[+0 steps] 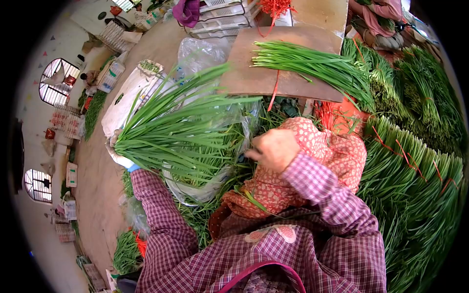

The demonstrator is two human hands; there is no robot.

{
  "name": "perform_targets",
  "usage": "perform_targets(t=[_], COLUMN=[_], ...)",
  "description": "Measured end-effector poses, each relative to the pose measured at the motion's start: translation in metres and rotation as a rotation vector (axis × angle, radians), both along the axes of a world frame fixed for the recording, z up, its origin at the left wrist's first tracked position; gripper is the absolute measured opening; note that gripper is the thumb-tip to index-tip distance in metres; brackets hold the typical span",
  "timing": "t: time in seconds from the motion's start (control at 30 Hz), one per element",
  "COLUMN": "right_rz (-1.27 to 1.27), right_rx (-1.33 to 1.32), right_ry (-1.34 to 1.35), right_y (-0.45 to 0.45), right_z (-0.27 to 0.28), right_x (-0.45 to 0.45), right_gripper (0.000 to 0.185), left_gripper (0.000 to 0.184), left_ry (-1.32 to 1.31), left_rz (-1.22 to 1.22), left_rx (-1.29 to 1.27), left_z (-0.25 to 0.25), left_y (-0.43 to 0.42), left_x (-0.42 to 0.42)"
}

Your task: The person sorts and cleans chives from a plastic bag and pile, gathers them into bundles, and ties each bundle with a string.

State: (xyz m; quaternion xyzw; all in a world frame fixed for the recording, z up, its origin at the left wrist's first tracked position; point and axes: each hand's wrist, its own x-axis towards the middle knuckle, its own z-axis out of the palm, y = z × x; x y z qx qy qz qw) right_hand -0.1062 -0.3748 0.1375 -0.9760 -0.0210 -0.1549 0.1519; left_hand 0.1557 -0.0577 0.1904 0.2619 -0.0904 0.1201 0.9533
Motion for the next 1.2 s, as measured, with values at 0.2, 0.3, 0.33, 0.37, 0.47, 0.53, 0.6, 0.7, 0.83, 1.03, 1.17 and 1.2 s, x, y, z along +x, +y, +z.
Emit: perform_targets(t=[0.2,0.3,0.33,0.37,0.47,0.53,0.6,0.7,0.83,1.03,1.17,1.2], right_rz=[-0.156,0.094,0.161,0.227,0.172,0.171,0.188,0.233,0.253,0.258,0.266,0.277], right_rx=[0.280,0.460,0.475,0.489,0.452,0.436,0.441,0.495,0.484,0.396,0.243,0.191], right_ry=[-0.367,-0.388,-0.403,-0.417,-0.228,-0.265,-0.282,-0.266,-0.282,-0.342,-0.324,-0.316], right_y=[-0.021,-0.004,0.008,0.020,0.046,0.053,0.058,0.062,0.067,0.070,0.069,0.067], right_z=[0.064,0.083,0.080,0.076,0.068,0.056,0.052,0.053,0.055,0.054,0.058,0.059], right_x=[-0.004,-0.002,0.002,0.008,0.023,0.038,0.045,0.048,0.050,0.053,0.056,0.056], right_gripper=[0.014,0.012,0.011,0.010,0.011,0.012,0.014,0.019,0.021,0.015,0.011,0.011], left_gripper=[0.023,0.017,0.014,0.014,0.014,0.015,0.015,0.014,0.009,0.008,0.010,0.010], left_ry=[-0.126,-0.054,-0.108,-0.107,-0.169,-0.270,-0.236,-0.172,-0.233,-0.238,-0.149,-0.144], left_rz=[-0.121,-0.062,-0.154,-0.155,-0.201,-0.122,-0.113,-0.112,-0.175,-0.054,0.002,-0.001], left_rx=[-0.001,-0.147,-0.191,-0.190,-0.136,-0.024,-0.030,-0.084,-0.163,-0.065,-0.018,-0.016], left_z=[0.006,0.014,0.013,0.011,0.010,0.015,0.018,0.021,0.018,0.017,0.016,0.015], left_y=[0.005,-0.012,-0.011,-0.010,-0.019,-0.031,-0.035,-0.040,-0.040,-0.044,-0.042,-0.040], left_x=[0.006,-0.001,0.002,0.005,0.001,-0.008,-0.011,-0.015,-0.012,-0.016,-0.015,-0.013])
